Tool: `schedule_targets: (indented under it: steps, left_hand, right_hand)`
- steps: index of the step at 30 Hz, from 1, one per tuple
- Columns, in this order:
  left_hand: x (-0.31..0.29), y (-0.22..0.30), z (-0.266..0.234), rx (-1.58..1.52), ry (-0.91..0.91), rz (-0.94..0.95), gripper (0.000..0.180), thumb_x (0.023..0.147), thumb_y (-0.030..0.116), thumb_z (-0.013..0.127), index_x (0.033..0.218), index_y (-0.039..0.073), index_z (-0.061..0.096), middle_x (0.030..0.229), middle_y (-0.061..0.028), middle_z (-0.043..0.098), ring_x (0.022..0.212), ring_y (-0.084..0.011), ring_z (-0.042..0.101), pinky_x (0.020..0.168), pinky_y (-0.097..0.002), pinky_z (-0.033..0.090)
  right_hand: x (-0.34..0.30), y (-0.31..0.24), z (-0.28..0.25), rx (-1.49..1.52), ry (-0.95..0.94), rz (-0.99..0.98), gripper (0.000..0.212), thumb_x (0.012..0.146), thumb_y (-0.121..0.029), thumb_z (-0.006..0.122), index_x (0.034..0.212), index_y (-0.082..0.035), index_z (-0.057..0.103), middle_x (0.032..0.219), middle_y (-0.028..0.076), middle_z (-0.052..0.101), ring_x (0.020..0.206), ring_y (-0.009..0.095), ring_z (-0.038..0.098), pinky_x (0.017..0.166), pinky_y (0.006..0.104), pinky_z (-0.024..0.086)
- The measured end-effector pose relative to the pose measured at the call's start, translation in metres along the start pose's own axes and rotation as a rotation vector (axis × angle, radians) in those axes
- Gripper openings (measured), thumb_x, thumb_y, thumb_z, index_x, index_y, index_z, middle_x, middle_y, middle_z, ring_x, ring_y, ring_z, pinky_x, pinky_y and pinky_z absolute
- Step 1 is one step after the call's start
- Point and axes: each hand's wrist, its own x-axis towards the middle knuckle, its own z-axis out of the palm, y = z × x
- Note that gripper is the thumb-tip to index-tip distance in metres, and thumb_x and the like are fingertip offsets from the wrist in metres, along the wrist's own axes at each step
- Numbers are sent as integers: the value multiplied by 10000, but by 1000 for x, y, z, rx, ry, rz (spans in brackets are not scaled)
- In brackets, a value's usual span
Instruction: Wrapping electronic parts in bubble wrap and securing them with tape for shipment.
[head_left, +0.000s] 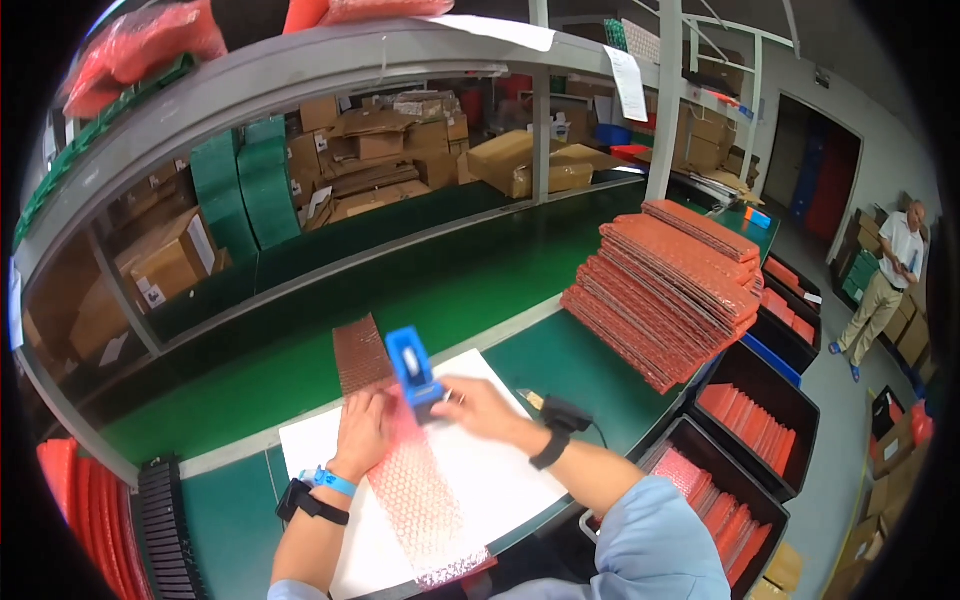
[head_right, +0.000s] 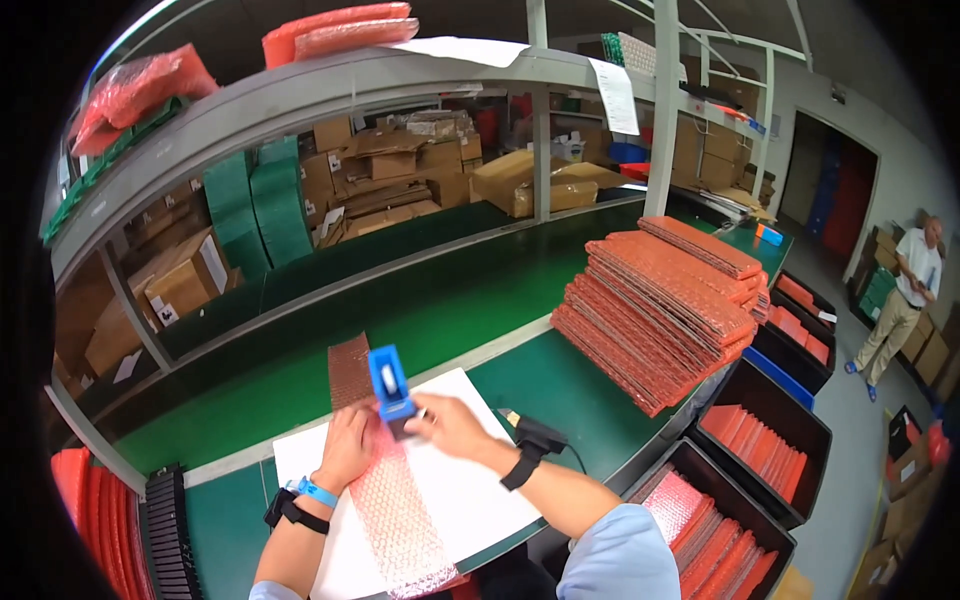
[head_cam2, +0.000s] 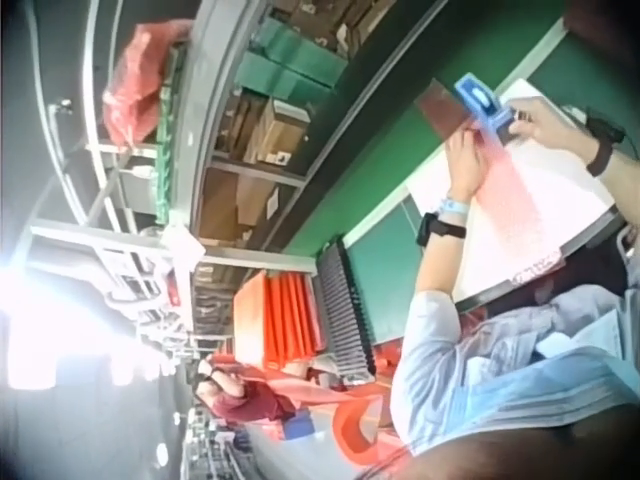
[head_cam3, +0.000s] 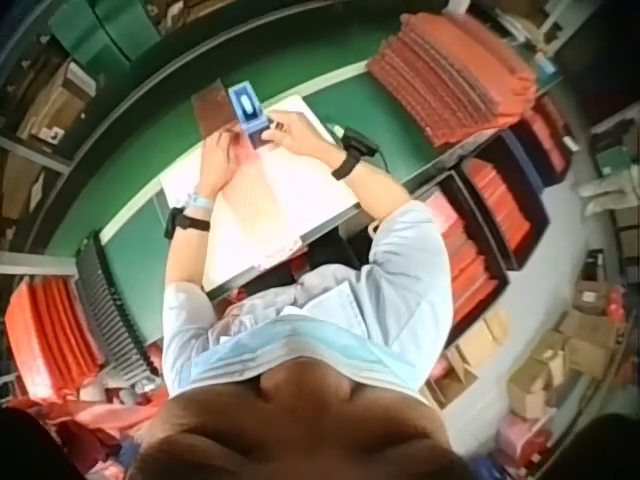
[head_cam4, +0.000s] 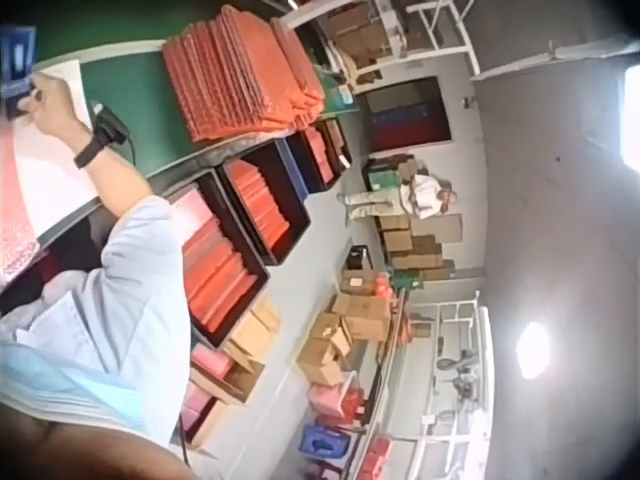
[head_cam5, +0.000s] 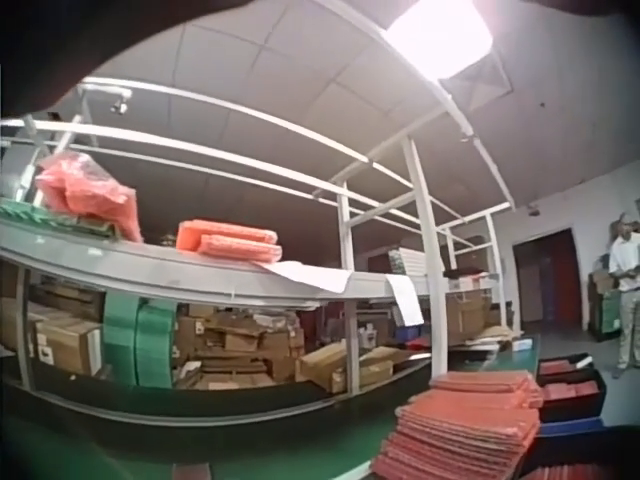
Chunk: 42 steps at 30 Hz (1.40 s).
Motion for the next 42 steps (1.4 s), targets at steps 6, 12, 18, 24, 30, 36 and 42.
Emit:
schedule_targets:
  steps: [6, 12, 18, 24, 30, 36, 42]
  left_hand:
    - [-3, -19, -4, -19, 53, 14, 251, 784, 9, 540, 1027, 4, 601, 1093, -185, 572, 1047, -373, 519, 938, -435, 407]
    - [-11, -24, -3, -25, 60, 62, 231, 780, 22, 553, 1004, 16, 609, 1069, -169, 578, 1033, -366, 517, 939, -434, 399]
    - [-4, -2, 9, -54, 66, 63, 244, 769, -8, 552, 1007, -4, 602, 1075, -197, 577, 1052, -395, 508, 946, -440, 405]
    - [-8, 29, 9, -58, 36, 51, 262, 762, -22, 544, 1017, -7, 606, 1084, -208, 579, 1057, -404, 512, 943, -442, 415]
    - [-13, 63, 14, -119, 46, 28, 259, 751, -37, 534, 996, -3, 612, 1070, -205, 582, 1034, -400, 528, 921, -430, 432]
    - [-10, 93, 15, -82, 36, 29, 255, 749, -48, 528, 988, -7, 605, 1068, -192, 586, 1034, -384, 534, 928, -416, 431]
    - [-3, 117, 22, -61, 34, -4, 243, 736, -57, 530, 965, -10, 599, 1050, -188, 587, 1025, -378, 535, 933, -419, 426]
  right_hand:
    - [-1, 1, -76, -568, 266, -58, 275, 792, -42, 689, 1060, -86, 642, 850, 193, 643, 728, 316, 646, 647, 361, 498]
    - [-61, 35, -112, -221, 268, 265, 256, 811, -4, 657, 1065, -32, 639, 810, 101, 667, 711, 192, 643, 659, 308, 499]
    - [-119, 9, -138, -196, 520, 114, 246, 857, -20, 636, 1102, 0, 623, 876, 34, 659, 752, 104, 603, 689, 252, 491]
    - [-211, -10, -208, 203, 1642, -163, 433, 995, -300, 485, 1330, -26, 487, 1158, 64, 627, 1080, 149, 570, 954, 307, 415]
    - [-232, 13, -291, 142, 1826, -275, 597, 1014, -443, 340, 1437, -20, 353, 1448, 128, 400, 1365, 229, 326, 1128, 358, 222]
    - [-219, 5, -321, 37, 1707, -187, 688, 1000, -505, 286, 1500, -36, 230, 1563, 171, 218, 1450, 309, 172, 1170, 397, 139]
    - [-209, 2, -345, -41, 1675, 6, 691, 994, -518, 282, 1505, -55, 227, 1563, 167, 212, 1453, 314, 157, 1157, 394, 180]
